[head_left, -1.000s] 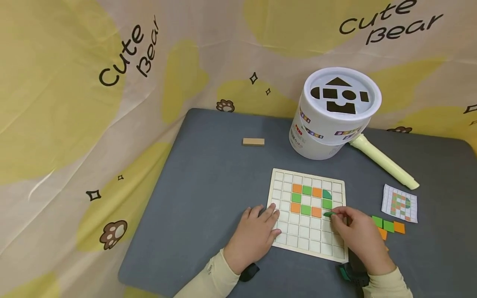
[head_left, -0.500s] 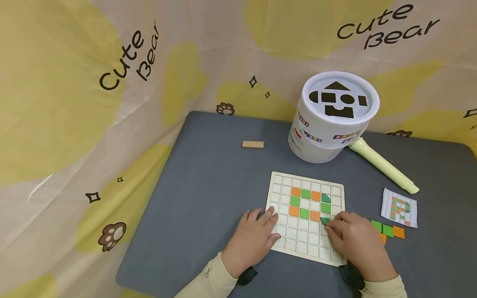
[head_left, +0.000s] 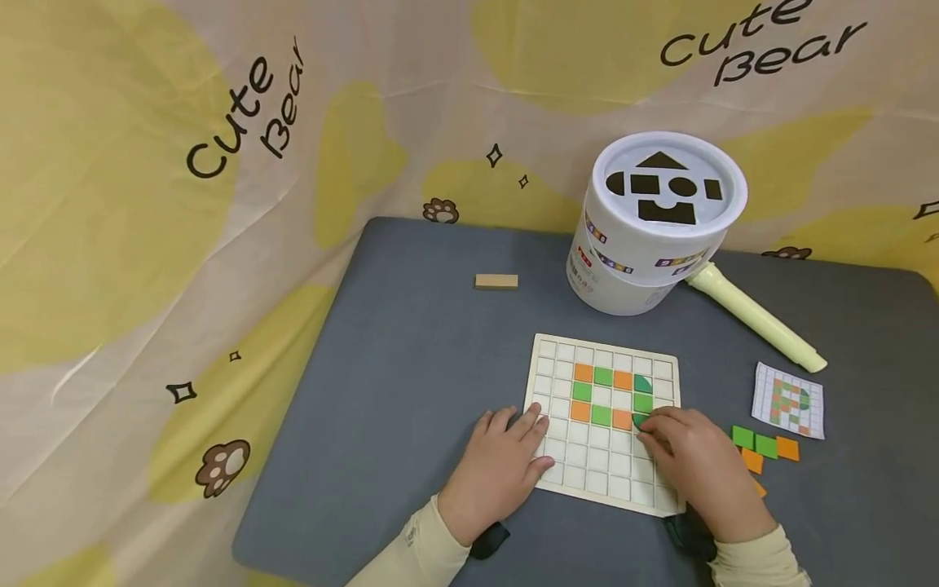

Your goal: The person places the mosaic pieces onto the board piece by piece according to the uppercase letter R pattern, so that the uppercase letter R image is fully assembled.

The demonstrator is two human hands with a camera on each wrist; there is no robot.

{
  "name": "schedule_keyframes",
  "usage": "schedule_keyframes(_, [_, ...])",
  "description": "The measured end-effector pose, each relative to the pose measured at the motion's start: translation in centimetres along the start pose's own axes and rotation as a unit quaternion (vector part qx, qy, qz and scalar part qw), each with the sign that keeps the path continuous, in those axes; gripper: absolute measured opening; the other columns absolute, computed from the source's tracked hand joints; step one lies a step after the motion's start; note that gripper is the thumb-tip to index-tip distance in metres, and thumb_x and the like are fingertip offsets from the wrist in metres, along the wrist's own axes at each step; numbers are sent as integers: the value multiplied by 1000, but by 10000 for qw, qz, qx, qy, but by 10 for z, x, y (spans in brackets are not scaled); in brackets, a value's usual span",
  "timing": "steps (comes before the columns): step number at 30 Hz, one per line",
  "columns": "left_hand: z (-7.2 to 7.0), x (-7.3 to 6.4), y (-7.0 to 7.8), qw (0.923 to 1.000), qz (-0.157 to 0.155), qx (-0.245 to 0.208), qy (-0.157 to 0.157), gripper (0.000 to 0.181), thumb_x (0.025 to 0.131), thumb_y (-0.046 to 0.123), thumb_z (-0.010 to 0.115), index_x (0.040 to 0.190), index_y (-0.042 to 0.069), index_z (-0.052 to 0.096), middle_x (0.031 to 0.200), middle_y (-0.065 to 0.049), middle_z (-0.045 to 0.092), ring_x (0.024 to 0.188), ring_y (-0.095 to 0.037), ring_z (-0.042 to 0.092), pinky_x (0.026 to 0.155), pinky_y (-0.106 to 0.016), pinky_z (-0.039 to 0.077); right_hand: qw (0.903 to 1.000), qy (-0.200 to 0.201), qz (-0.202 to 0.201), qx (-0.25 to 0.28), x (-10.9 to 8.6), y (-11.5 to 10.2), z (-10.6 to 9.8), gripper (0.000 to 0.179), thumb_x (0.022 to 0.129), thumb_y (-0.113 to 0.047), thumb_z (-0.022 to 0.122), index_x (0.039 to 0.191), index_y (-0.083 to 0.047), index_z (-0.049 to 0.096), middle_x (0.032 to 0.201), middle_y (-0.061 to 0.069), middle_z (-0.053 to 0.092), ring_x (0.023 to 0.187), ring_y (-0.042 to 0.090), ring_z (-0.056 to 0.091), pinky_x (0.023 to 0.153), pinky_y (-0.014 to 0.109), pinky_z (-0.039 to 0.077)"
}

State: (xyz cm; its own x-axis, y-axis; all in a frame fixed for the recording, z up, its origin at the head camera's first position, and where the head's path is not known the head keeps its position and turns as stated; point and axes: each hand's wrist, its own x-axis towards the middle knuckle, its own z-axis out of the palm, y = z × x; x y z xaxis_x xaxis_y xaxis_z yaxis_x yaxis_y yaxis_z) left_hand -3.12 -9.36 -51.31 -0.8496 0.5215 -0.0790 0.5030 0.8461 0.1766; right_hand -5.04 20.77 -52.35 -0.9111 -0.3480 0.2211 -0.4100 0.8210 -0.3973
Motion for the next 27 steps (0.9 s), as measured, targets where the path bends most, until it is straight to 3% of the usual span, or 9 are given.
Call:
schedule_keyframes(5, [2,3,-1,10000,51,77,28,54,110,50,56,153,18,61,162,0,51,138,-28,52,111,-52,45,9972,-683,293,-2,8,0,-6,36,83,-7,93,116,-4,80,103,7,75,88,26,70,74,48,60])
schedule_keyframes(9, [3,3,-1,9999,63,129,47,54,110,51,56,153,18,62,161,0,51,137,-28,53,111,-52,45,9945,-974,389,49,11,1,-8,34,84,-8,92,116,-5,80,106,6,71,87,22,67,74,46,60])
schedule_keyframes(14, [3,2,-2,9998,68,193,67,55,110,51,55,153,18,62,161,-1,52,138,-28,53,111,-52,45,9951,-886,380,214,11,2,-9,24,83,-5,92,100,-15,79,105,-1,71,84,16,63,71,42,57])
schedule_keyframes(21, [3,2,-2,9998,55,200,57,55,110,52,55,153,18,62,162,-1,51,138,-28,53,111,-51,45,9953,-562,723,311,11,-1,-10,19,85,-8,91,102,-11,84,94,-2,75,80,16,62,65,40,54])
schedule_keyframes(27, [3,2,-1,9997,57,213,62,55,110,52,54,153,18,61,162,-1,51,138,-28,53,111,-51,45,9993,-334,86,149,6,0,-6,24,80,-10,95,102,-11,86,98,0,73,83,19,68,67,42,58])
